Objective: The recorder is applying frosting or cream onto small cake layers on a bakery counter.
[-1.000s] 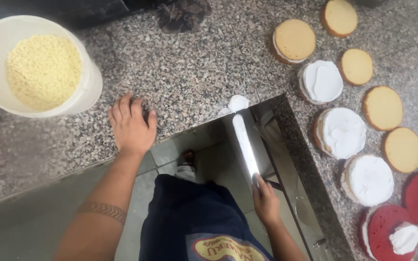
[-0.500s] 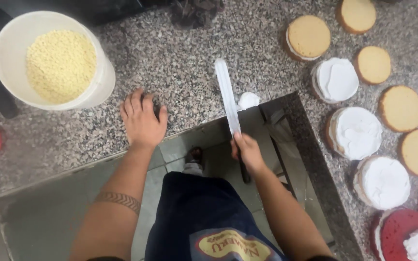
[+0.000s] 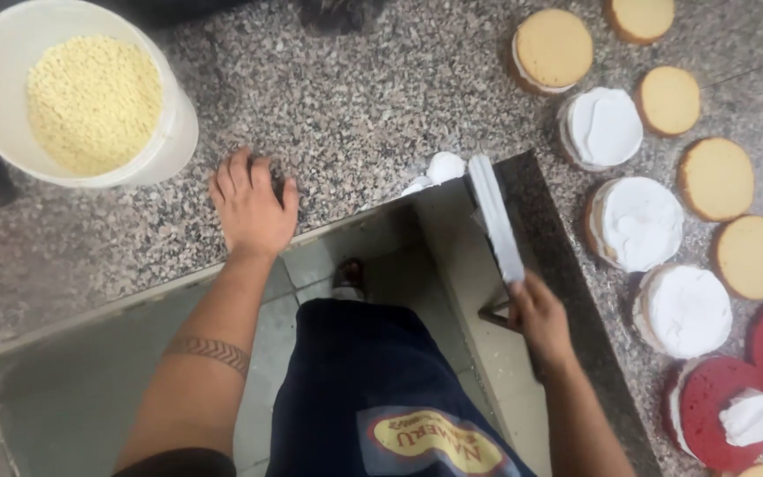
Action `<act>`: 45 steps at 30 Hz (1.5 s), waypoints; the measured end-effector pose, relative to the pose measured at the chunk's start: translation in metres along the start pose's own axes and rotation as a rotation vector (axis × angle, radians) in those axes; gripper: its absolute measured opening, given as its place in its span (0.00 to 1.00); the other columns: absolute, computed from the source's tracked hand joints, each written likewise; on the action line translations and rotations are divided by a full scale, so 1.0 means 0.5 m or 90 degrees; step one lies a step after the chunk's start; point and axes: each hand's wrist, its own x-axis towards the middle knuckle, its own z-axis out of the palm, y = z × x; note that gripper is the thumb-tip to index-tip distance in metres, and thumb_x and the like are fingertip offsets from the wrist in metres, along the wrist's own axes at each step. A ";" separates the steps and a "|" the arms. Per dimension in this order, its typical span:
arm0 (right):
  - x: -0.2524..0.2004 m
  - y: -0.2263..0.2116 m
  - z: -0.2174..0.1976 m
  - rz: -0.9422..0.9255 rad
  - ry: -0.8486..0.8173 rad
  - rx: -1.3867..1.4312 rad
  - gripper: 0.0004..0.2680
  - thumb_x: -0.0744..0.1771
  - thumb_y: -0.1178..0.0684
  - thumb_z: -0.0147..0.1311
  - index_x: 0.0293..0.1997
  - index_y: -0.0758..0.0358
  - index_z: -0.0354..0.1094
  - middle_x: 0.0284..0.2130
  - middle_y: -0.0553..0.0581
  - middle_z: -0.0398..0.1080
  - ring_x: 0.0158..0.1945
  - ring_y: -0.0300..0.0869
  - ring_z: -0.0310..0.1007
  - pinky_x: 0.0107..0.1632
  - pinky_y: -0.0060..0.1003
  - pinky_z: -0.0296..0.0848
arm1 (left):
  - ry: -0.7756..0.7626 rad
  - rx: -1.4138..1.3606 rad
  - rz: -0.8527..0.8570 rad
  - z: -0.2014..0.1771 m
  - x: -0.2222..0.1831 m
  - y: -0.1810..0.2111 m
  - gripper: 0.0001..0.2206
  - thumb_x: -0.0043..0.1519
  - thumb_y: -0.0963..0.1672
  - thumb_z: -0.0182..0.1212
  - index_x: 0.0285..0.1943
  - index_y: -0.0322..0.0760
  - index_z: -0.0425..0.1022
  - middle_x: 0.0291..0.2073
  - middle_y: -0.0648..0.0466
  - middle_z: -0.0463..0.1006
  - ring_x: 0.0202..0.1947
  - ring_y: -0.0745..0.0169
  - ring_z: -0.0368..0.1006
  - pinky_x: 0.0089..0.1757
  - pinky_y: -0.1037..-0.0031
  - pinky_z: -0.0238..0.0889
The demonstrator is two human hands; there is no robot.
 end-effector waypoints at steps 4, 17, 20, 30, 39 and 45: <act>0.079 -0.016 -0.004 -0.063 -0.005 0.041 0.18 0.69 0.50 0.51 0.68 0.57 0.65 0.22 0.48 0.64 0.24 0.33 0.63 0.29 0.33 0.65 | 0.000 -0.001 0.005 0.013 -0.007 -0.005 0.22 0.65 0.51 0.58 0.63 0.35 0.68 0.68 0.40 0.61 0.71 0.37 0.51 0.67 0.42 0.39; 0.035 0.032 0.001 -0.034 -0.378 0.012 0.13 0.69 0.44 0.50 0.52 0.62 0.70 0.19 0.50 0.65 0.24 0.37 0.66 0.32 0.33 0.68 | -0.004 0.009 0.004 0.012 -0.008 -0.008 0.23 0.66 0.52 0.57 0.64 0.35 0.67 0.69 0.41 0.61 0.71 0.37 0.51 0.68 0.42 0.38; 0.014 -0.037 -0.117 -0.158 -0.191 0.088 0.10 0.69 0.50 0.51 0.39 0.69 0.70 0.29 0.54 0.71 0.31 0.41 0.70 0.39 0.35 0.71 | 0.001 0.011 0.002 0.012 -0.007 -0.007 0.23 0.66 0.52 0.57 0.64 0.35 0.67 0.69 0.41 0.61 0.71 0.37 0.51 0.68 0.42 0.39; 0.274 -0.024 -0.241 -0.402 0.506 0.119 0.11 0.74 0.51 0.44 0.46 0.69 0.70 0.33 0.60 0.73 0.34 0.43 0.72 0.40 0.39 0.73 | -0.002 0.024 -0.012 0.020 -0.010 -0.009 0.24 0.65 0.53 0.57 0.64 0.36 0.69 0.69 0.42 0.61 0.71 0.38 0.51 0.68 0.43 0.38; 0.141 -0.081 -0.034 -0.298 0.109 0.127 0.15 0.69 0.59 0.40 0.63 0.62 0.63 0.22 0.50 0.63 0.23 0.34 0.61 0.25 0.31 0.62 | -0.011 0.002 -0.023 0.004 -0.012 -0.003 0.22 0.68 0.53 0.57 0.64 0.36 0.69 0.70 0.43 0.62 0.72 0.39 0.52 0.70 0.45 0.40; 0.093 -0.064 -0.057 -0.123 -0.177 0.130 0.06 0.69 0.58 0.50 0.45 0.71 0.61 0.24 0.53 0.67 0.26 0.36 0.67 0.31 0.34 0.68 | 0.001 -0.006 -0.013 0.012 -0.011 -0.005 0.22 0.66 0.52 0.57 0.63 0.36 0.68 0.68 0.41 0.62 0.71 0.36 0.52 0.68 0.42 0.40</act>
